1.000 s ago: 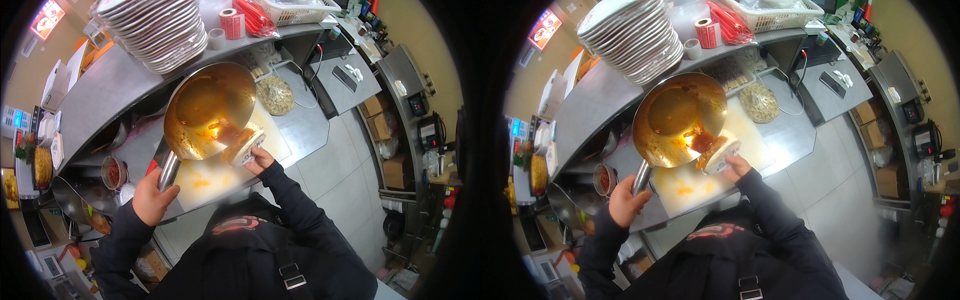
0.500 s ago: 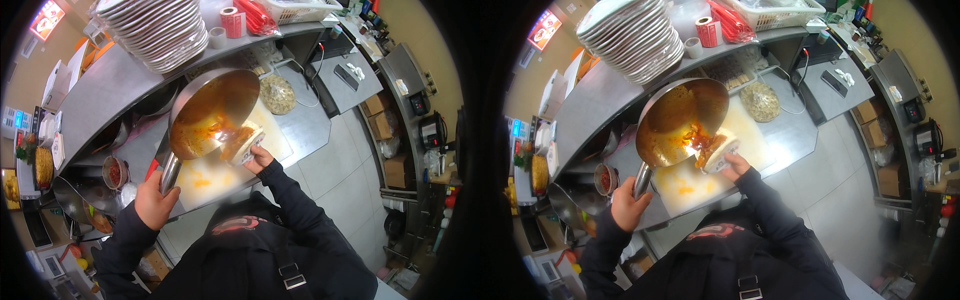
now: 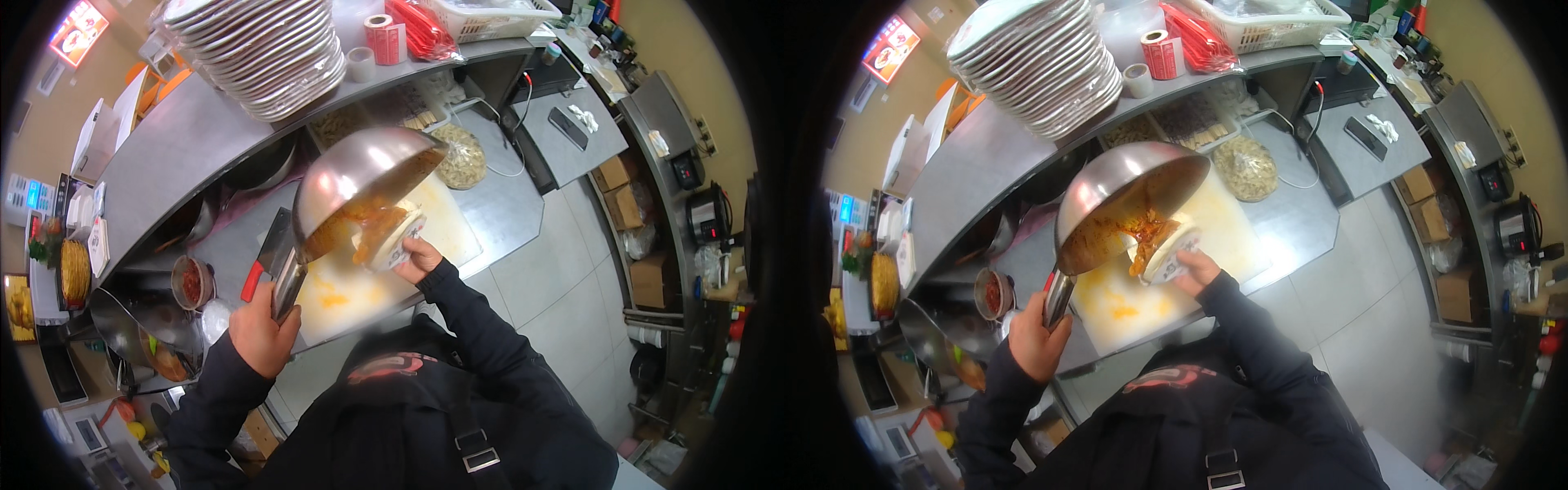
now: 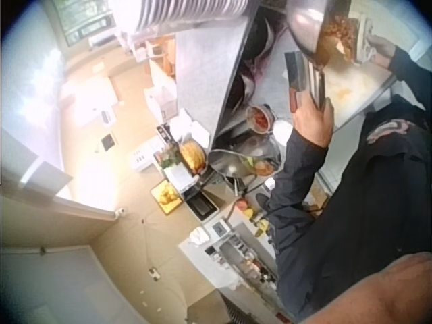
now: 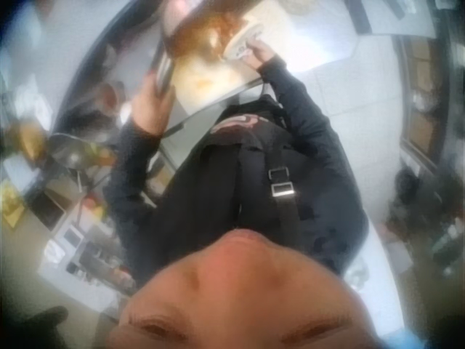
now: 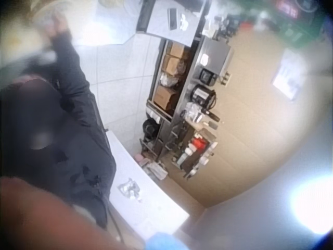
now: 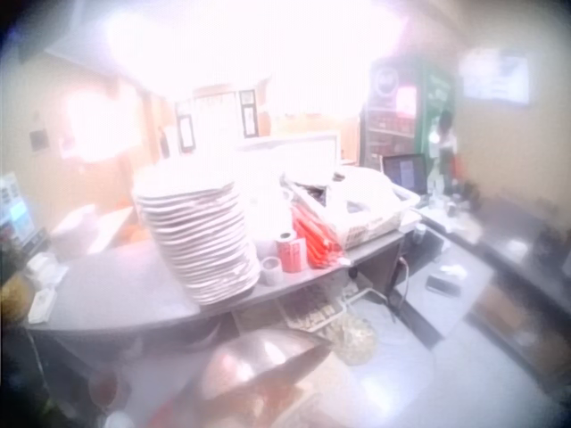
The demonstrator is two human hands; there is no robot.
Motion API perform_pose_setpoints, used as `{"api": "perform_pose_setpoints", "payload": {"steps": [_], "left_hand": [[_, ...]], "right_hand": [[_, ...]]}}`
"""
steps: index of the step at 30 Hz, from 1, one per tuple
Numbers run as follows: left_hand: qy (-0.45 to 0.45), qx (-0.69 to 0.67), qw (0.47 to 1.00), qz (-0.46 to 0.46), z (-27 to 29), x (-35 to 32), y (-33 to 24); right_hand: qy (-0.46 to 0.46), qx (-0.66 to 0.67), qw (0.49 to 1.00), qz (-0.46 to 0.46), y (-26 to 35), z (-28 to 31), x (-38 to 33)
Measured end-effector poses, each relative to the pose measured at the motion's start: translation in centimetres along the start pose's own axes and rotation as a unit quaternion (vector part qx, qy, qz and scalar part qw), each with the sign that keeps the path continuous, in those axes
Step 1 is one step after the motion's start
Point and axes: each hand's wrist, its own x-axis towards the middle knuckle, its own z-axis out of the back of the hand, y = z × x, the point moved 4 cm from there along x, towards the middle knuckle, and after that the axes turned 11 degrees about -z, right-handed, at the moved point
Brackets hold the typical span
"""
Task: The person prepares a ramen wrap by mixing noodles with sauce in a small pan, then placing the mixture into a split flatbread. They add more sauce, fold the wrap, and place it into a plastic bag before setting it aside.
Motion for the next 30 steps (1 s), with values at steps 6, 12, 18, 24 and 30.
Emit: {"api": "perform_pose_setpoints", "payload": {"steps": [6,12,18,24,30], "left_hand": [[-0.023,-0.043,0.999,0.014,-0.7,-0.2,1.2],[-0.033,-0.203,0.976,0.078,-2.1,-0.5,3.1],[-0.047,-0.309,0.939,0.141,-3.0,-1.3,3.5],[-0.028,-0.383,0.906,0.178,-4.3,-1.7,3.6],[-0.036,-0.406,0.893,0.190,-5.4,-2.6,4.8]], "right_hand": [[-0.015,-0.002,1.000,-0.002,0.1,0.0,-0.2],[-0.003,-0.006,1.000,-0.001,0.4,0.0,-0.8],[0.001,-0.006,1.000,-0.013,0.7,0.1,-1.3],[-0.010,-0.024,1.000,0.001,0.6,0.6,-1.3],[-0.035,-0.038,0.999,-0.002,0.7,0.8,-2.1]]}}
